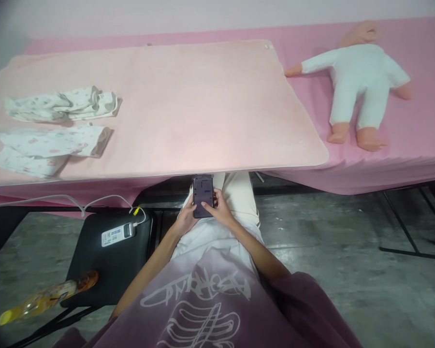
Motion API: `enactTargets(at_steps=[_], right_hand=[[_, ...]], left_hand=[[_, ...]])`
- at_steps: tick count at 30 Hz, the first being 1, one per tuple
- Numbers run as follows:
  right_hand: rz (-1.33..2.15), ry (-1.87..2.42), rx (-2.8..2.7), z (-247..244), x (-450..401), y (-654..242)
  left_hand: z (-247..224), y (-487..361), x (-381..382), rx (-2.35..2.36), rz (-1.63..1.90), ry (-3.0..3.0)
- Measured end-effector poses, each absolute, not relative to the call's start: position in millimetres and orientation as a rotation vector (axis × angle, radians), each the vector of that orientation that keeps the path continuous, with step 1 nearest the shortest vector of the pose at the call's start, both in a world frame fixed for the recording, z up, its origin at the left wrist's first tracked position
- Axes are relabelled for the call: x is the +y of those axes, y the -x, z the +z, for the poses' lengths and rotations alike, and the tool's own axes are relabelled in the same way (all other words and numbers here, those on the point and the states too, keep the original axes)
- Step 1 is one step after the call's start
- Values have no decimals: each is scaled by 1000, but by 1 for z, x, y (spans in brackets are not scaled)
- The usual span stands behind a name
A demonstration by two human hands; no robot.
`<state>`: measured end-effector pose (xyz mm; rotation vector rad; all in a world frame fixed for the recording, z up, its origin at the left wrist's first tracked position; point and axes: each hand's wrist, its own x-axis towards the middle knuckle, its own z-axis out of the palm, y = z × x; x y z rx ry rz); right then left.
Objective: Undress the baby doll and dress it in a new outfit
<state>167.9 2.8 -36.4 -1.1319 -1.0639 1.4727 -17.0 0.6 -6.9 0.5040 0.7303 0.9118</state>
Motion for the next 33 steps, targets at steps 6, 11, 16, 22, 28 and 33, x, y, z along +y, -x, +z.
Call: enactTargets(at_steps=[6,11,16,22,28,33], right_hand=[[1537,1086,-1029,-30,2,-175],[1571,1050,-1007,-27,2,-179],[1568,1061,-990,-30,4,-177],[1534,1095,-998,-33,5,-176],[1571,1061,-1018,-32,3,-183],[1557,1075,-1057,-34,3,-181]], left_hand=[[-9,16,1,729,909,-502],[-10,12,2,750,944,-492],[-6,10,2,787,952,-500],[-7,9,3,722,991,-523],[-5,8,4,730,987,-528],[-3,7,5,731,989,-511]])
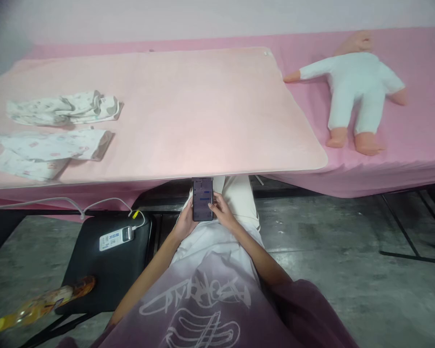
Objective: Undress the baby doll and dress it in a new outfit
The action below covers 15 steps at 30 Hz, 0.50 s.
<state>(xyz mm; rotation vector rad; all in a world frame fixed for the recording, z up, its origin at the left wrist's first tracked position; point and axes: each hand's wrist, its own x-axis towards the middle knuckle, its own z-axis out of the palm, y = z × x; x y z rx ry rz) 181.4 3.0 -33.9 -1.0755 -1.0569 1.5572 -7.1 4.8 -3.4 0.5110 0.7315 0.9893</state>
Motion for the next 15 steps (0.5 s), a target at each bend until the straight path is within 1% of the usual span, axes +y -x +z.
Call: enactTargets(at_steps=[6,10,15], right_hand=[[1522,1097,-1015,-26,9,-186],[1473,1135,-1012,-19,31,-186],[1413,1107,-1049,-11,76,-176]], left_hand=[[-6,6,5,754,993,-485],[-10,6,7,786,989,-489],[-16,10,22,1090,1054,-792]])
